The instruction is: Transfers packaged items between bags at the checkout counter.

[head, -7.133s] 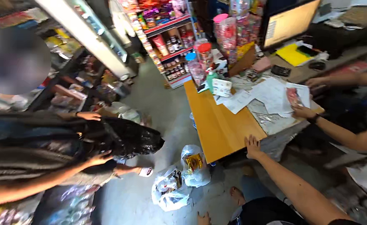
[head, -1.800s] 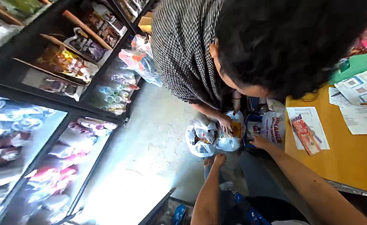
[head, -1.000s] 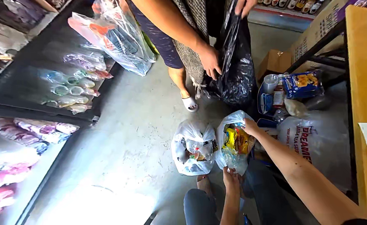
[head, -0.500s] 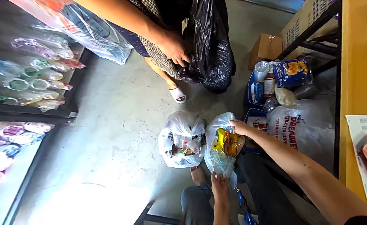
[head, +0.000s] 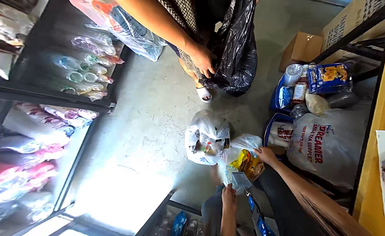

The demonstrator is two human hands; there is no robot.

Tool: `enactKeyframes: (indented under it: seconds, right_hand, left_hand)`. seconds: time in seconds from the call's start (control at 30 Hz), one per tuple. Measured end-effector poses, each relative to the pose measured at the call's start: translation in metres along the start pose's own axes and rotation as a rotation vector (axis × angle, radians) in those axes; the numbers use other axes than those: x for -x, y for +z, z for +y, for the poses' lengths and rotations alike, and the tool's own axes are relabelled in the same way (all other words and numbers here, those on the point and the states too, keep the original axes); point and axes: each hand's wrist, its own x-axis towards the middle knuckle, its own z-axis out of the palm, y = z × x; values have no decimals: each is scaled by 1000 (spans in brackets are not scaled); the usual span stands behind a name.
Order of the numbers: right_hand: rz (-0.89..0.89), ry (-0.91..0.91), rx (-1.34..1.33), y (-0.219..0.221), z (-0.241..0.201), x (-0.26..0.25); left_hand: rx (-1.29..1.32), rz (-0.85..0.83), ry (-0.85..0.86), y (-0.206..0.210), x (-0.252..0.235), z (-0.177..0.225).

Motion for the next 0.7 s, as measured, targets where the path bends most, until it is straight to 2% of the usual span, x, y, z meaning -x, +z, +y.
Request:
enactKeyframes:
  seconds: [0.2, 0.37, 0.7]
  right_hand:
    - [145, 113, -153, -7, -4, 36]
    - [112, 99, -135, -24, -22, 82]
    - [36, -56, -127, -74, -44, 174]
  left_hand:
    - [-152, -62, 87, 0, 43, 22]
    - [-259, -20, 79, -11, 93, 55]
    - [-337, 3, 158, -25, 199, 80]
